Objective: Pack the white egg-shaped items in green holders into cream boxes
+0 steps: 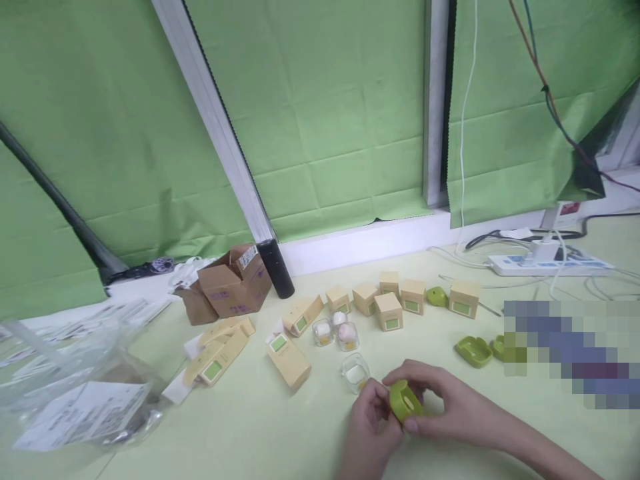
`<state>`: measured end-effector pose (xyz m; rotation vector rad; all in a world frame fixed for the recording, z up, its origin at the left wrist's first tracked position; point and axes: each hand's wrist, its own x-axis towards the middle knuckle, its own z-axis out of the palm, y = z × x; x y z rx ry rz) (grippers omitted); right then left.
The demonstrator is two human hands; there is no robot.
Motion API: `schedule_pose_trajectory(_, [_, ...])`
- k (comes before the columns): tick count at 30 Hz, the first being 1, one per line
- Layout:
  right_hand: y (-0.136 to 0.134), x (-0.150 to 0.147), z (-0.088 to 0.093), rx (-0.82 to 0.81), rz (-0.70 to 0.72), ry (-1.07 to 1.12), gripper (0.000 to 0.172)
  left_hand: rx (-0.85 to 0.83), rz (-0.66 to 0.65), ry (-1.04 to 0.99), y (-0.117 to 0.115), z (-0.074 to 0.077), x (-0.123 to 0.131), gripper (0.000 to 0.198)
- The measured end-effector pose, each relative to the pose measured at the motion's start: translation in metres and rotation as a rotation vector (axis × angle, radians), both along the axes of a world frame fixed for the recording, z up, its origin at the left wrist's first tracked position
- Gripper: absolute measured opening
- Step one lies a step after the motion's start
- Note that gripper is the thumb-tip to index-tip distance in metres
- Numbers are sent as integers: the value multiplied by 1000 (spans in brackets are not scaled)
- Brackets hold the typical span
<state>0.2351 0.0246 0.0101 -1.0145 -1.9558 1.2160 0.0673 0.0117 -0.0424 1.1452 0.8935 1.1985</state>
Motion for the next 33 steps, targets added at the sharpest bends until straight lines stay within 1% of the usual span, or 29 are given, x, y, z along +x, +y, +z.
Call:
schedule_pose_trajectory(2, [-2,-4,1,40,-28,10,39,26,39,52,1,-1,0,25])
schedule_pose_trajectory(4, [-4,-7,2,88,-67,29,40,41,64,85,3,-1,-1,25])
schedule_pose_trajectory(7, [-5,-8,0,134,-94,56,40,63,80,67,5,1,-2,26])
schedule_pose_trajectory(10, [3,0,-3,103,-155,144,33,66,90,92,3,7,-1,13])
schedule_pose_trajectory(11, [8,4,-4,69,-209,184,30,82,80,156,1,10,0,16])
schedule_pose_trajectory(12, [13,9,-4,32,-282,225,29,123,53,260,1,13,2,22])
schedule_pose_trajectory(14, [23,19,-5,-34,-448,305,35,274,-33,547,2,19,10,33])
schedule_pose_trajectory(15, [27,23,-5,-63,-507,353,38,356,-75,695,4,22,15,38])
schedule_pose_trajectory(17, [34,27,-7,-138,-535,485,40,436,-132,891,12,23,26,48])
schedule_pose_trajectory(19, [38,28,-10,-236,-491,618,37,400,-149,943,22,21,34,49])
schedule_pose_trajectory(21, [40,26,-14,-299,-467,689,34,357,-156,939,29,16,37,40])
schedule_pose_trajectory(22, [41,25,-16,-309,-469,701,32,334,-143,914,31,14,36,37])
schedule_pose_trajectory(23, [41,24,-17,-308,-479,702,32,285,-115,826,32,13,35,34])
schedule_pose_trajectory(25, [40,22,-17,-308,-503,696,34,133,-53,528,30,13,30,32])
schedule_pose_trajectory(26, [39,21,-16,-320,-506,694,36,55,-30,347,28,15,27,31])
schedule_pose_trajectory(28, [36,19,-15,-376,-470,705,37,-59,-21,-18,23,22,22,28])
schedule_pose_trajectory(29, [35,18,-15,-410,-429,717,36,-89,-33,-148,20,26,20,29])
schedule_pose_trajectory(31, [32,15,-15,-436,-348,714,35,-173,-47,-335,17,32,17,36])
schedule_pose_trajectory(32, [30,13,-15,-412,-336,681,35,-216,-43,-377,16,34,16,42])
schedule_pose_trajectory(33, [27,12,-15,-367,-349,619,37,-241,-33,-375,15,35,15,45])
